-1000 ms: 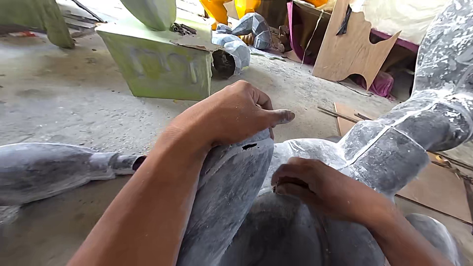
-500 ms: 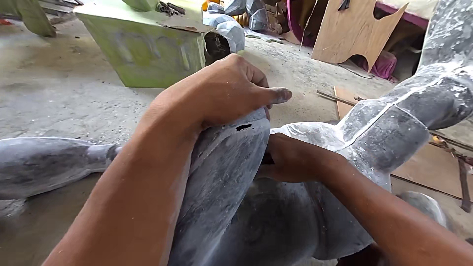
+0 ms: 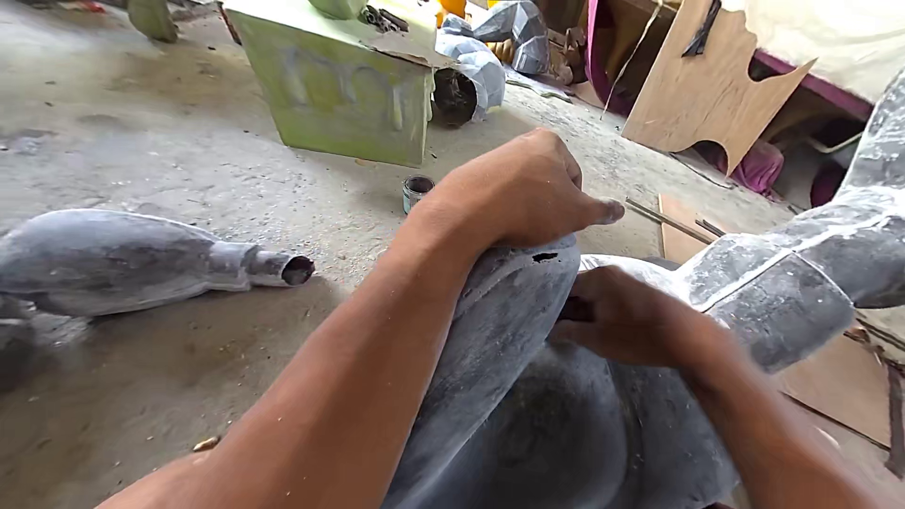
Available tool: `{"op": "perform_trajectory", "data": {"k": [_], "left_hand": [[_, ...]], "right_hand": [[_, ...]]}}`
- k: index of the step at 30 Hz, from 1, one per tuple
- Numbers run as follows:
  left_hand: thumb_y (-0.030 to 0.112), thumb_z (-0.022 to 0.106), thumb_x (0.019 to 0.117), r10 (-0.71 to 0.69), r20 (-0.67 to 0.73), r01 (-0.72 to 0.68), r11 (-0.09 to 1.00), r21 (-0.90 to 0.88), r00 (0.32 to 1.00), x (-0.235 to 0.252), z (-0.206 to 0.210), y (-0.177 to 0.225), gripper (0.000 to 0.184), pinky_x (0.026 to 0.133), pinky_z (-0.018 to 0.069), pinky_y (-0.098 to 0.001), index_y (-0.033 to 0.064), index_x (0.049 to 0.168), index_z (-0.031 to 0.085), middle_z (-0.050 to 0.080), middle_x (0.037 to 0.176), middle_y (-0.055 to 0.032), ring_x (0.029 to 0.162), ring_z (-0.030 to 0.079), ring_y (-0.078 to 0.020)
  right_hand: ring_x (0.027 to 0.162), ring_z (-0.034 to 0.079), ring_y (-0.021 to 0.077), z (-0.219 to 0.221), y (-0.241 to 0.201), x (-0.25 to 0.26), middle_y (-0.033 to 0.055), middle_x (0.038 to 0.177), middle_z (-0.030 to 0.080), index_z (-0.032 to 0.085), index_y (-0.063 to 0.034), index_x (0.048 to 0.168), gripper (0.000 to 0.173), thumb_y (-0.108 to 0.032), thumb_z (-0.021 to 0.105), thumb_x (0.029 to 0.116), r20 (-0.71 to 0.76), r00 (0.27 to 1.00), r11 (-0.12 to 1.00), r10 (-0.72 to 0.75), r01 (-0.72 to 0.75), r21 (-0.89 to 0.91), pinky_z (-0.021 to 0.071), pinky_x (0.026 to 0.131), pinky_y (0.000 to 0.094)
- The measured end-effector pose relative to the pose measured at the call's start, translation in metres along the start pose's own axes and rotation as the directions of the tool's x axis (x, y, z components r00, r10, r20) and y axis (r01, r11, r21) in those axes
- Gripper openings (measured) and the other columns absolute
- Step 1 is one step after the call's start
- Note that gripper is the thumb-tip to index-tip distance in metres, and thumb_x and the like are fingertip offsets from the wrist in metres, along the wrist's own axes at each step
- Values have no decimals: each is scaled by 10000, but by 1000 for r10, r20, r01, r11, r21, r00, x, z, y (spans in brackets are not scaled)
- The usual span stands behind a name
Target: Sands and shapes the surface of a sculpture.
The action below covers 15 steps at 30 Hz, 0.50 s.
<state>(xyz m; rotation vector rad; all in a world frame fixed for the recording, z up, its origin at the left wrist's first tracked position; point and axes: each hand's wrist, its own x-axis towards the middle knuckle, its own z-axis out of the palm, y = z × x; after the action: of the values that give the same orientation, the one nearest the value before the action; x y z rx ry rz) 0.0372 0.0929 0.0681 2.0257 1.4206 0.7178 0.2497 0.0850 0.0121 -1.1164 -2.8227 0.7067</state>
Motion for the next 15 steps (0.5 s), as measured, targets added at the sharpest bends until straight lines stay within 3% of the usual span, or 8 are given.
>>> {"op": "perform_trajectory", "data": {"k": [2, 4, 8, 11, 13, 15], "left_hand": [[578, 654, 948, 26, 12, -26, 1000, -14, 1000, 1, 1, 1, 443, 519, 474, -349, 175, 779, 721, 680, 644, 32, 551, 602, -90], [559, 655, 954, 31, 11, -31, 999, -44, 999, 0, 0, 1, 429, 511, 467, -337, 168, 794, 729, 682, 641, 30, 543, 599, -85], [587, 652, 946, -8, 21, 8, 1000, -15, 1000, 2, 0, 2, 447, 573, 507, -394, 162, 846, 747, 692, 689, 20, 601, 624, -111], [581, 646, 954, 0, 31, 1, 1000, -12, 1000, 0, 2, 2, 449, 567, 505, -393, 159, 830, 736, 687, 679, 19, 597, 624, -112], [576, 649, 953, 7, 34, -6, 999, -48, 999, 1, 1, 2, 446, 545, 489, -351, 155, 828, 732, 692, 672, 21, 574, 615, -94], [581, 658, 945, -15, 38, 17, 998, -57, 999, 0, 1, 2, 443, 557, 497, -370, 156, 850, 738, 697, 687, 18, 588, 623, -105]], "right_hand": [[712, 655, 14, 15, -12, 6, -85, 784, 684, 709, -177, 950, 100, -253, 752, 901, -81, 994, 996, -78, 80, 24, 585, 655, 276], [766, 646, 1, 15, -9, 0, -89, 834, 678, 716, -175, 975, 120, -288, 723, 935, -68, 990, 993, -120, 121, 12, 575, 713, 251], [776, 643, -19, 9, 11, -25, -129, 871, 674, 738, -255, 968, 151, -401, 703, 958, -77, 996, 999, -40, 39, -8, 575, 700, 204], [797, 637, -15, 28, -8, -18, -119, 882, 675, 733, -213, 966, 142, -347, 693, 946, -181, 980, 995, -88, 77, -62, 577, 741, 242], [822, 643, -22, 26, -6, -21, -118, 913, 674, 731, -210, 994, 140, -338, 680, 968, -158, 981, 992, -114, 104, -71, 581, 762, 221], [843, 655, -23, 18, 6, -32, -130, 932, 684, 740, -237, 1009, 147, -366, 677, 982, -116, 989, 995, -90, 83, -60, 587, 767, 205]]}}
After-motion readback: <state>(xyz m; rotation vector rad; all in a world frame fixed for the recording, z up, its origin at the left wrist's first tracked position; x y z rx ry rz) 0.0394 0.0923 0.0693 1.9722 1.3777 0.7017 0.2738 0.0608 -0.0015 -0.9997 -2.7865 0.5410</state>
